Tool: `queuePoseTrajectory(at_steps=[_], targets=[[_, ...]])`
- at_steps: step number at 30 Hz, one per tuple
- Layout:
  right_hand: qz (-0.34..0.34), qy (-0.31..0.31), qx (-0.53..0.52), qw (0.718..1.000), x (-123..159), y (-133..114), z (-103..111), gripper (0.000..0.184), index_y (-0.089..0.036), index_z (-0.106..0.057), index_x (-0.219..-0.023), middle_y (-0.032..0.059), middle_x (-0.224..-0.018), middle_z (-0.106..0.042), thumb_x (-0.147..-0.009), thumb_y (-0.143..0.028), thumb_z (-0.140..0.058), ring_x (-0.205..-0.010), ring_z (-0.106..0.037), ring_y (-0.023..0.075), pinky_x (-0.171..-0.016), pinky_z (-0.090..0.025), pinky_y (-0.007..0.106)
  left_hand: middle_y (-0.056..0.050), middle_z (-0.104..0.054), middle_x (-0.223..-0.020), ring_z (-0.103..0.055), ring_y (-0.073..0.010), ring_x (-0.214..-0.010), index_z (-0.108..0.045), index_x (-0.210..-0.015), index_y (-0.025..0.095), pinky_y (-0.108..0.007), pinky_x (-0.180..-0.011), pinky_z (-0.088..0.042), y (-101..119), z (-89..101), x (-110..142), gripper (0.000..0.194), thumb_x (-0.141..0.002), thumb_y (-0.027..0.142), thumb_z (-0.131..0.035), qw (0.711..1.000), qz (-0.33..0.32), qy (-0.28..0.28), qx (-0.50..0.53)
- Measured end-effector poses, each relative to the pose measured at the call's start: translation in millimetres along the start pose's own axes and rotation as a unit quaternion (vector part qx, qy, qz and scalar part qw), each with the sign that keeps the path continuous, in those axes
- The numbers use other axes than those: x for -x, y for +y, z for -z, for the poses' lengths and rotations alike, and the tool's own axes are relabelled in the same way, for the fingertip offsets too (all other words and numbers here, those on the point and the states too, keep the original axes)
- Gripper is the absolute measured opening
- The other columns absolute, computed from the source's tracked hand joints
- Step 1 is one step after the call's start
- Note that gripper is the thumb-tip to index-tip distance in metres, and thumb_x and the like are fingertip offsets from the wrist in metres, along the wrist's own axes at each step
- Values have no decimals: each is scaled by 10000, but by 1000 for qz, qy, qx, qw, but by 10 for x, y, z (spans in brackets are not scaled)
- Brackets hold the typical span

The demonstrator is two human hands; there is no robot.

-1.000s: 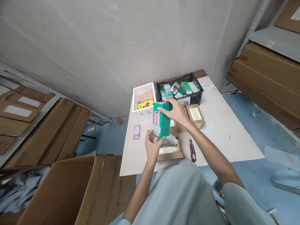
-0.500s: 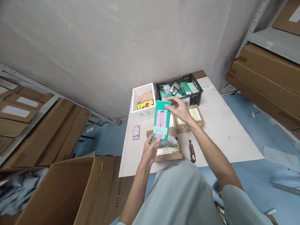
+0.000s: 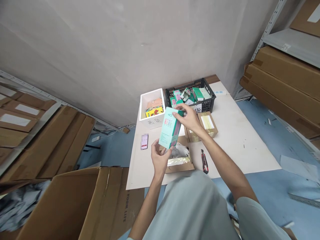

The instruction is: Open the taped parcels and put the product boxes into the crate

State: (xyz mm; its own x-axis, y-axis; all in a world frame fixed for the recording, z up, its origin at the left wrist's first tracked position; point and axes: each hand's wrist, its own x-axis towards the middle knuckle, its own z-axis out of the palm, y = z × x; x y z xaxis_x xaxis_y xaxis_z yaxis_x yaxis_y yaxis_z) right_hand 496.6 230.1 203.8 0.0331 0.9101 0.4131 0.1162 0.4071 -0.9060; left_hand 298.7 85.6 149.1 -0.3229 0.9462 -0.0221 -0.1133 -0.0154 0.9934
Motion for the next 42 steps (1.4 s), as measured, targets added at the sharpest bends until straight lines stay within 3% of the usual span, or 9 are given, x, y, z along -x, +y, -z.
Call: queuePoseTrajectory(at_steps=[6, 9, 12, 19, 24, 28, 33, 37, 42], targets=[[-6, -1, -40, 999, -15, 92, 61, 313, -262, -771, -1041, 65, -1160, -825, -905, -525, -870, -1155, -775, 297, -1028, -641, 446, -115, -769, -1382, -741, -308, -1308, -731, -1295, 249, -470, -1166, -588, -103, 169, -12, 638, -803, 537, -1016, 979, 150, -78, 110], [-18, -15, -62, 998, 10, 105, 74, 346, -268, -775, -1053, 66, -1171, -823, -895, -554, -891, -1158, -774, 299, -1050, -638, 463, -101, -816, -1256, -790, -291, -1160, -755, -1216, 224, -504, -1120, -619, -144, 262, -57, 590, -779, 497, -1041, 938, 254, -146, 185], [-28, -33, -76, 996, 32, 115, 66, 377, -278, -777, -1065, 73, -1189, -821, -882, -582, -905, -1174, -771, 310, -1082, -627, 490, -79, -834, -1178, -801, -253, -1073, -767, -1149, 206, -463, -1080, -638, -180, 299, -66, 521, -764, 405, -1057, 920, 289, -161, 208], [-57, -70, -87, 992, 25, 72, 75, 437, -282, -768, -1064, 77, -1269, -827, -875, -653, -901, -1269, -749, 322, -1107, -619, 501, -88, -826, -1286, -783, -260, -1228, -747, -1256, 222, -426, -1168, -597, -191, 216, -30, 644, -704, 315, -1065, 938, 254, -116, 207], [-67, -58, -45, 995, -5, 41, 37, 521, -269, -786, -1088, 101, -1292, -825, -843, -708, -920, -1276, -741, 334, -1048, -645, 490, -108, -758, -1400, -761, -283, -1280, -664, -1296, 241, -435, -1163, -577, -167, 1, -7, 749, -665, 300, -1062, 986, 135, -20, 92], [-53, -30, -39, 997, -69, 100, 22, 520, -263, -799, -1058, 90, -1224, -831, -822, -710, -920, -1231, -752, 329, -1033, -666, 496, -126, -727, -1420, -732, -281, -1337, -569, -1365, 271, -445, -1178, -580, -150, -146, 23, 832, -684, 269, -1048, 997, 55, 21, 54], [-43, -48, -40, 997, -94, 112, 52, 432, -258, -826, -1085, 88, -1258, -839, -865, -625, -885, -1223, -767, 320, -1048, -676, 511, -156, -540, -1679, -668, -338, -1459, -640, -1275, 258, -456, -1161, -596, -148, -118, -16, 673, -767, 476, -1024, 996, 66, 48, 48], [-22, -61, -50, 997, 50, -47, 67, 365, -273, -822, -1148, 95, -1380, -814, -923, -559, -856, -1322, -753, 321, -1056, -685, 501, -134, -625, -1537, -665, -345, -1460, -644, -1129, 249, -441, -1066, -631, -129, -14, -199, 566, -832, 652, -907, 988, 101, 52, 107], [86, -44, 9, 995, 475, -302, 59, 203, -312, -819, -1200, 99, -1512, -769, -1021, -407, -801, -1415, -731, 321, -1147, -654, 544, -115, -702, -1391, -718, -294, -1277, -670, -1076, 233, -363, -923, -636, -25, 89, -582, 540, -771, 593, -931, 972, 141, 67, 176]])
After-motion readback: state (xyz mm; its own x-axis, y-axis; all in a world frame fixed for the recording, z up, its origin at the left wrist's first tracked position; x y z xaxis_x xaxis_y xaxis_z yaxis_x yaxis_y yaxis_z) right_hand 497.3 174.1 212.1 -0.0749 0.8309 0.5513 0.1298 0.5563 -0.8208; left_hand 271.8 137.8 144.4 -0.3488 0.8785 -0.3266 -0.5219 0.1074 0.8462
